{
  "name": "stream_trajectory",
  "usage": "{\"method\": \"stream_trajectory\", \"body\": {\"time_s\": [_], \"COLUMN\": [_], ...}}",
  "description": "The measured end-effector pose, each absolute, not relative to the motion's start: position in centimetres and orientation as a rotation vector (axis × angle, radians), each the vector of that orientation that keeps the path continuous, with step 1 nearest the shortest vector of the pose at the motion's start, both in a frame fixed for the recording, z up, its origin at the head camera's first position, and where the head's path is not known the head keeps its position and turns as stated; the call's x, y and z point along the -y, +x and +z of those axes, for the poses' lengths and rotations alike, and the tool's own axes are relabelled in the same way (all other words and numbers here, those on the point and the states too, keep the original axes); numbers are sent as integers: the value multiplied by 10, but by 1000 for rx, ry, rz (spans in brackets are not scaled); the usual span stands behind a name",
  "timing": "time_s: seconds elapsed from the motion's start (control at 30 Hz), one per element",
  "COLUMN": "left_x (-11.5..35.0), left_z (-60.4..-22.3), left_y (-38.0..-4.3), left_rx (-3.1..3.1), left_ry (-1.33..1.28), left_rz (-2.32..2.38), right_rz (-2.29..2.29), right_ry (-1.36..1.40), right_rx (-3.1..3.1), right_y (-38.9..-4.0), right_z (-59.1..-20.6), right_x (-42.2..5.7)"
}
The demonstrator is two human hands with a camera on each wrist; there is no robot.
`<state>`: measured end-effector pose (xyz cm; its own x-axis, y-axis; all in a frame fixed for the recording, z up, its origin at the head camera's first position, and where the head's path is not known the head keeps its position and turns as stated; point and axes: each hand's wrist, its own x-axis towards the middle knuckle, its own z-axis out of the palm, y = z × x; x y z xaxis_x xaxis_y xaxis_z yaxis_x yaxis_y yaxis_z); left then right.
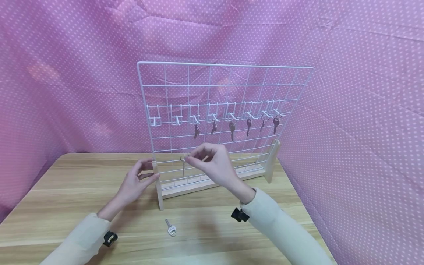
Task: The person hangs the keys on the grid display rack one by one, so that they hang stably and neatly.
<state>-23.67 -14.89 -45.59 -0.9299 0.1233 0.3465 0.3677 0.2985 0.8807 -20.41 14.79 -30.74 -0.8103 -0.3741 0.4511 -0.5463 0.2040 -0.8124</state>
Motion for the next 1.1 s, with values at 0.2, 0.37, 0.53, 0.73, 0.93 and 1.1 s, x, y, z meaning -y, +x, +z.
{"method": "stream_trajectory", "body": {"time_s": [0.2, 0.37, 0.53, 0.73, 0.93, 1.1], "left_x": [150, 149, 149, 149, 149, 148], "left_z": [-457, -457, -456, -456, -456, -456], "left_y": [-238, -239, -237, -238, -238, -238], "left_rx": [2363, 2355, 2358, 2358, 2352, 2354], "left_ry": [-446, -445, -446, -445, -449, -447], "left_rz": [-1673, -1676, -1652, -1650, -1650, -1645], "right_rz": [1867, 2040, 2145, 2223, 2243, 2211], "right_ry": [785, 696, 636, 567, 529, 518], "right_rx": [2146, 2012, 1909, 1871, 1862, 1899], "right_y": [-211, -215, -219, -222, -229, -231], "right_z": [-289, -279, -278, -283, -287, -291], "right_x": [-132, -119, -111, -104, -101, -101]}}
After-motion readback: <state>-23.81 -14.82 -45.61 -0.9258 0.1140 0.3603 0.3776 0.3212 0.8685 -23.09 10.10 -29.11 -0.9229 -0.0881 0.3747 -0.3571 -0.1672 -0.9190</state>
